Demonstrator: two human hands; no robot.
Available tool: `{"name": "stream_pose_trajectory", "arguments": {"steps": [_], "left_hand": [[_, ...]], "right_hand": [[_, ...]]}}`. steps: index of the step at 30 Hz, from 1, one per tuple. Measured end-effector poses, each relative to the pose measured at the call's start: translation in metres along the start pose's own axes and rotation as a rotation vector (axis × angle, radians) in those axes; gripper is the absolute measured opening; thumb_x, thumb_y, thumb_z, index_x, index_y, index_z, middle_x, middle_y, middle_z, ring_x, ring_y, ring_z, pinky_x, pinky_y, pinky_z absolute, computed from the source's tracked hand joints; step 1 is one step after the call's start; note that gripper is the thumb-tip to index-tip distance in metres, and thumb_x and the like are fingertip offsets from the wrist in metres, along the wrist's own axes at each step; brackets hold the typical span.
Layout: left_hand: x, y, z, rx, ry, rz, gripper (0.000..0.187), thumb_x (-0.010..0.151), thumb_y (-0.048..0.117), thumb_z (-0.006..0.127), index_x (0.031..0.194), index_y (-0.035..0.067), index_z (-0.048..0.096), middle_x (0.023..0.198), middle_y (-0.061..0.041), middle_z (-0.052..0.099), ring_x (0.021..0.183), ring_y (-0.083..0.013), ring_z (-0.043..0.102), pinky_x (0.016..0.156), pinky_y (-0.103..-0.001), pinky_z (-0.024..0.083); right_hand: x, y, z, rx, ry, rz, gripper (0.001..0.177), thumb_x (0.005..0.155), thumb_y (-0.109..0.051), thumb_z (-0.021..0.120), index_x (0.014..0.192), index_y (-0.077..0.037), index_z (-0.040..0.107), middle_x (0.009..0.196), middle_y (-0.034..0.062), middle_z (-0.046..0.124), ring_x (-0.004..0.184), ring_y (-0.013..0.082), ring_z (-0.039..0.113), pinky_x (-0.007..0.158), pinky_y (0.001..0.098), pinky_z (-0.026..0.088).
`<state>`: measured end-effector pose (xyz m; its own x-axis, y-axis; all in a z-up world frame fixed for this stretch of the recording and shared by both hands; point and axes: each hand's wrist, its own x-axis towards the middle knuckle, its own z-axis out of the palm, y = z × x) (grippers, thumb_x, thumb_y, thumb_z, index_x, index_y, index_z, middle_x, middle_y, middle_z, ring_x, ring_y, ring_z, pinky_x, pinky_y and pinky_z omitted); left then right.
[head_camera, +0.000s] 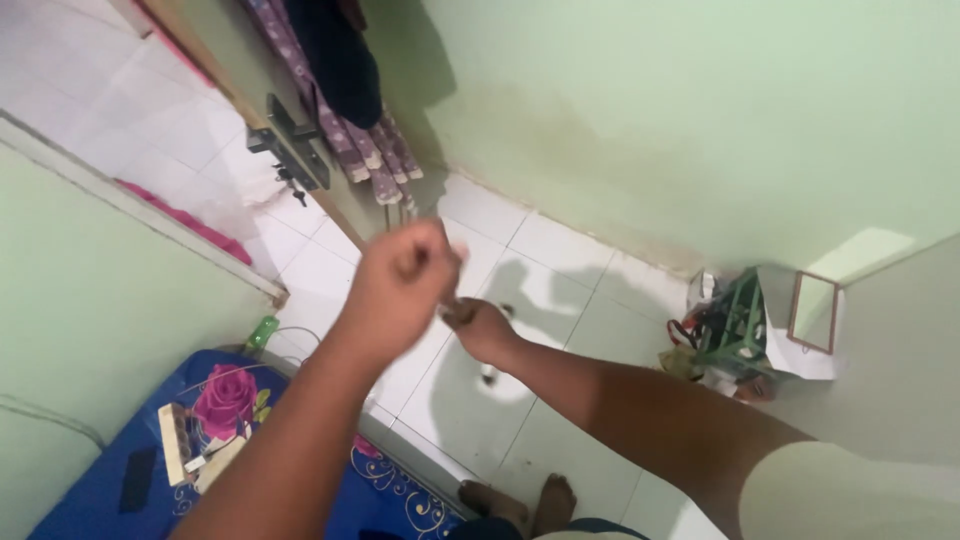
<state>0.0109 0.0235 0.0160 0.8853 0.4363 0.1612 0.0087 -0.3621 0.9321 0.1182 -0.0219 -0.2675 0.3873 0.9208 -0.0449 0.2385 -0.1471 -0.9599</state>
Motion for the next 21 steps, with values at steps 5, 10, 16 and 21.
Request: {"name": "stream_pose_trajectory", "arguments": {"steps": [5, 10, 16, 21], "left_hand": [[0.042, -0.037, 0.01, -0.372, 0.478, 0.06, 0.03, 0.094, 0.007, 0.066, 0.074, 0.01, 0.043, 0.063, 0.004, 0.047, 0.057, -0.006, 0.044, 0.052, -0.027, 0.035], [0.046, -0.057, 0.032, -0.25, 0.538, 0.076, 0.038, 0.094, 0.005, 0.065, 0.069, 0.009, 0.038, 0.062, 0.004, 0.035, 0.058, -0.0054, 0.033, 0.051, -0.028, 0.028], [0.037, -0.057, 0.028, -0.222, 0.494, 0.036, 0.034, 0.089, 0.001, 0.061, 0.068, 0.007, 0.035, 0.064, 0.003, 0.03, 0.063, -0.0062, 0.03, 0.051, -0.03, 0.028], [0.02, -0.065, 0.021, -0.092, 0.467, 0.05, 0.033, 0.085, -0.002, 0.062, 0.07, 0.006, 0.033, 0.069, -0.001, 0.027, 0.067, -0.0095, 0.028, 0.053, -0.029, 0.032]], "right_hand": [[-0.004, -0.026, 0.002, -0.111, 0.272, 0.434, 0.044, 0.101, -0.043, 0.06, 0.1, 0.0, 0.067, 0.08, 0.0135, 0.068, 0.07, 0.0257, 0.063, 0.069, 0.0434, 0.048], [0.004, -0.03, -0.017, -0.069, -0.093, 0.562, 0.045, 0.098, -0.043, 0.063, 0.118, -0.003, 0.065, 0.108, 0.0117, 0.067, 0.094, 0.0246, 0.065, 0.082, 0.0392, 0.051], [0.027, -0.021, -0.015, 0.028, -0.327, 0.002, 0.059, 0.095, -0.042, 0.065, 0.137, -0.001, 0.055, 0.135, 0.0127, 0.061, 0.127, 0.0202, 0.055, 0.101, 0.0339, 0.046], [0.08, 0.056, 0.024, 0.407, -0.548, -0.236, 0.061, 0.097, -0.036, 0.07, 0.139, 0.003, 0.05, 0.137, 0.0127, 0.057, 0.13, 0.0209, 0.053, 0.107, 0.0381, 0.046]]}}
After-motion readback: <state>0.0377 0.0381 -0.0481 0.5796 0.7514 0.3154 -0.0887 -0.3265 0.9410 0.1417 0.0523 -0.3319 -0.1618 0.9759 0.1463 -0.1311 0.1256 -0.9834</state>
